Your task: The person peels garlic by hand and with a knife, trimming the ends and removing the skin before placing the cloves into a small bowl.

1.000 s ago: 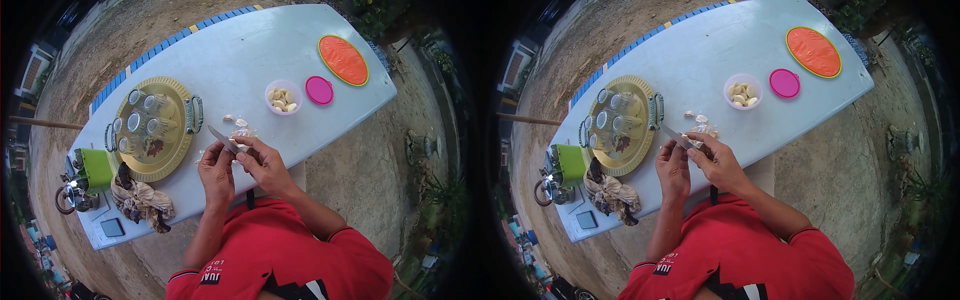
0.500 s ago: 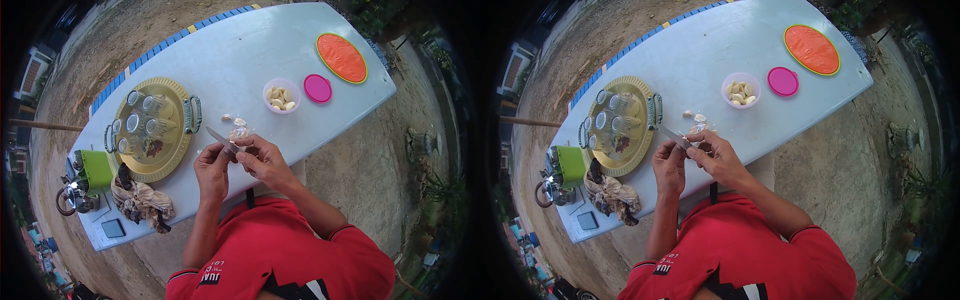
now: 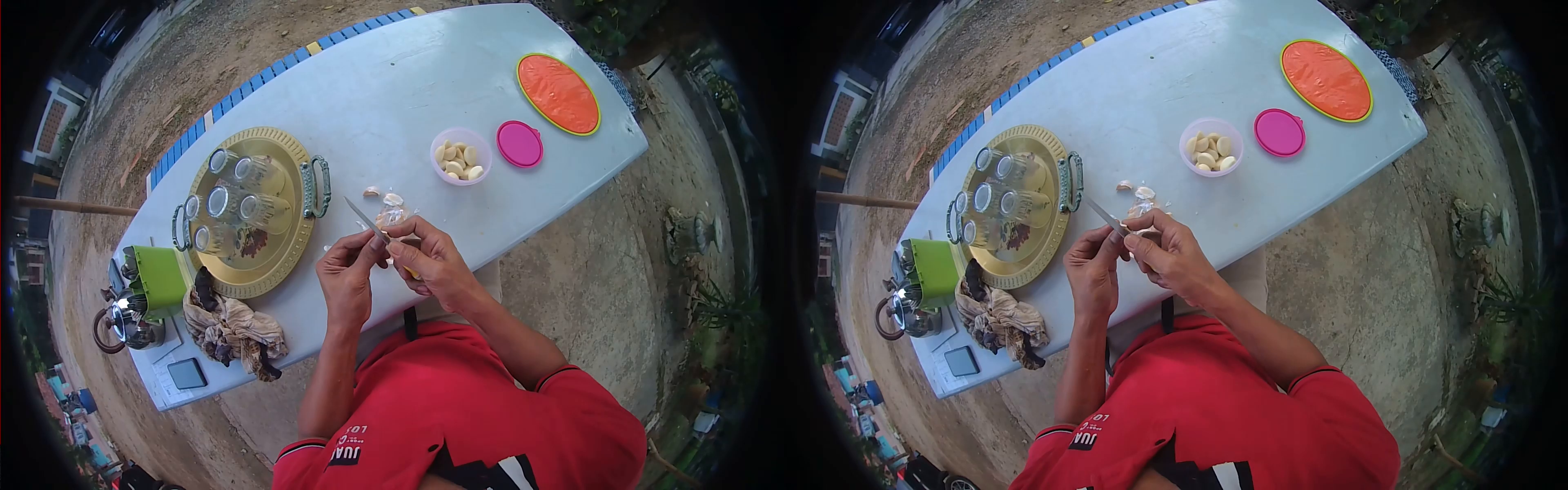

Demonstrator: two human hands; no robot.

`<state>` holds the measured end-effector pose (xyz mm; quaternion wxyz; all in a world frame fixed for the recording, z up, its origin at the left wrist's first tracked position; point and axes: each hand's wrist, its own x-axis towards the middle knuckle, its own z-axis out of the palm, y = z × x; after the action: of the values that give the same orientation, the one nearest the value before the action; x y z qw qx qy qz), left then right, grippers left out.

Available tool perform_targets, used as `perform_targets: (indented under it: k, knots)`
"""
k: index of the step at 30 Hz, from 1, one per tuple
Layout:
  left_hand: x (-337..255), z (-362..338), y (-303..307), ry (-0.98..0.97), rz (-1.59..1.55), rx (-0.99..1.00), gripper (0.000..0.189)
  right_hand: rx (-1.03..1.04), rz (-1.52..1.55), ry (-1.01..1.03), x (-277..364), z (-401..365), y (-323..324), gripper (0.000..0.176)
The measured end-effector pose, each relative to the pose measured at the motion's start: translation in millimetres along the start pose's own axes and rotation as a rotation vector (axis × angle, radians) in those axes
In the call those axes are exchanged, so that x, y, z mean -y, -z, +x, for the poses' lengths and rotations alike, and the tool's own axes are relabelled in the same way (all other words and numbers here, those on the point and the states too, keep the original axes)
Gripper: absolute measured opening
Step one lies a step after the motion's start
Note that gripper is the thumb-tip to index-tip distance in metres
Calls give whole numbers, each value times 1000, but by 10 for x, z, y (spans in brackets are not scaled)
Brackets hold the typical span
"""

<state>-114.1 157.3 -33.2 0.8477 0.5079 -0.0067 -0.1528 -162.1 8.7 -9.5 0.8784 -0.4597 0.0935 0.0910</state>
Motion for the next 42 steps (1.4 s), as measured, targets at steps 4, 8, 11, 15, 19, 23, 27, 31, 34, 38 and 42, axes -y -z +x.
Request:
perform_targets:
  k: [4,8,11,15,19,23,27,31,34,38,42]
  knots:
    - [2,-7,-36,-108,133,-5,14,-5,66,-32,2,6,-15,18]
    - [11,-2,-71,-199,270,-11,14,-17,107,-52,10,17,-13,18]
    - [76,6,-82,-308,330,-29,15,-39,163,-108,24,30,7,17]
    - [50,-2,-90,-257,299,-62,15,-5,158,-84,-39,24,37,24]
    - [46,4,-57,-147,196,-60,16,14,5,-6,-128,15,79,30]
    - [21,-3,-69,-147,237,-43,16,-20,44,-34,-82,6,66,27]
    - [19,3,-80,-176,249,-25,15,-6,129,-76,-36,19,43,21]
    - [138,20,-77,-330,346,-40,15,-32,229,-123,-6,40,16,19]
    - [149,41,-77,-433,395,-51,14,-14,274,-142,-2,43,16,23]
    - [71,53,-70,-177,128,-69,13,18,155,-68,-55,28,42,27]
    - [21,37,-74,-134,57,-37,13,69,45,7,-41,6,85,32]
